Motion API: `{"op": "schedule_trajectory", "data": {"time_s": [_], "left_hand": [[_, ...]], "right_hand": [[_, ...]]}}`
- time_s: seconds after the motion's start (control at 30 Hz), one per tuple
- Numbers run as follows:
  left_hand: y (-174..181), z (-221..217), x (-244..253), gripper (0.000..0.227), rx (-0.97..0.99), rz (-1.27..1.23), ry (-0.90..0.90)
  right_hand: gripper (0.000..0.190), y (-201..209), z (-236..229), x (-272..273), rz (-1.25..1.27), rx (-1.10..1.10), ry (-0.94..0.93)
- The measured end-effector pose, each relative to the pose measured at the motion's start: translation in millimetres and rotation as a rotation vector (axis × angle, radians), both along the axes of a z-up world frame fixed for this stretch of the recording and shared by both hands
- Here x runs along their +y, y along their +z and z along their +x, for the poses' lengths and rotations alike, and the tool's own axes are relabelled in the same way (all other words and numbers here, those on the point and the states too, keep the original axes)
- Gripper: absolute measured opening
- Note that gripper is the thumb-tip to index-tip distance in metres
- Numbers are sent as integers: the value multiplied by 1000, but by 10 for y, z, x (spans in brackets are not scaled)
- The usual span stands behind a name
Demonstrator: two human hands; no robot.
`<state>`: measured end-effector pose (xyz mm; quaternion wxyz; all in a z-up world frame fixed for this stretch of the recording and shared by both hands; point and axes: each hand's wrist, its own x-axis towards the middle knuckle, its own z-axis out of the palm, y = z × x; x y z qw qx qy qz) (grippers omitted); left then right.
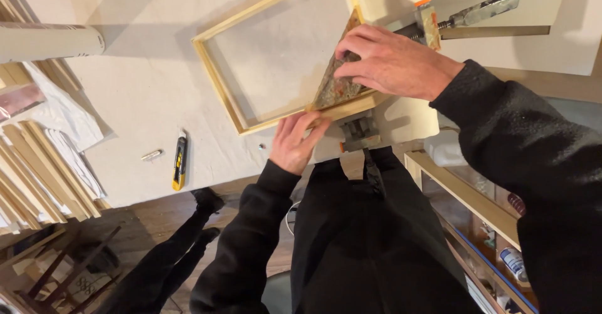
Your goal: The person fits wooden frame moulding pieces together at a corner, aligns the joint against a triangular corner guide, and tightens a screw clamp to hold the frame corner. They then tap the joint with a hammer and use a utility knife on the wood edge while continuing to adjust and re-clamp the frame.
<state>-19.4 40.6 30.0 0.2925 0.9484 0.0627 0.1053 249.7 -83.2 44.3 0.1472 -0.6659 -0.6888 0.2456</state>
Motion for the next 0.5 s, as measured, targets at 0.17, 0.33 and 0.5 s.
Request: {"op": "schedule_trajectory", "data": {"time_s": [0.17, 0.33, 0.5], "left_hand": [[-18, 13, -45, 44, 30, 72, -51], [-75, 14, -28, 42, 16, 55, -26], [-221, -63, 282, 25, -119, -152, 63]], "right_hand": [[65, 92, 10, 52, 39, -49, 117], [77, 221, -55, 43, -20, -239, 157], [80, 51, -40, -136, 17, -363, 198]]}}
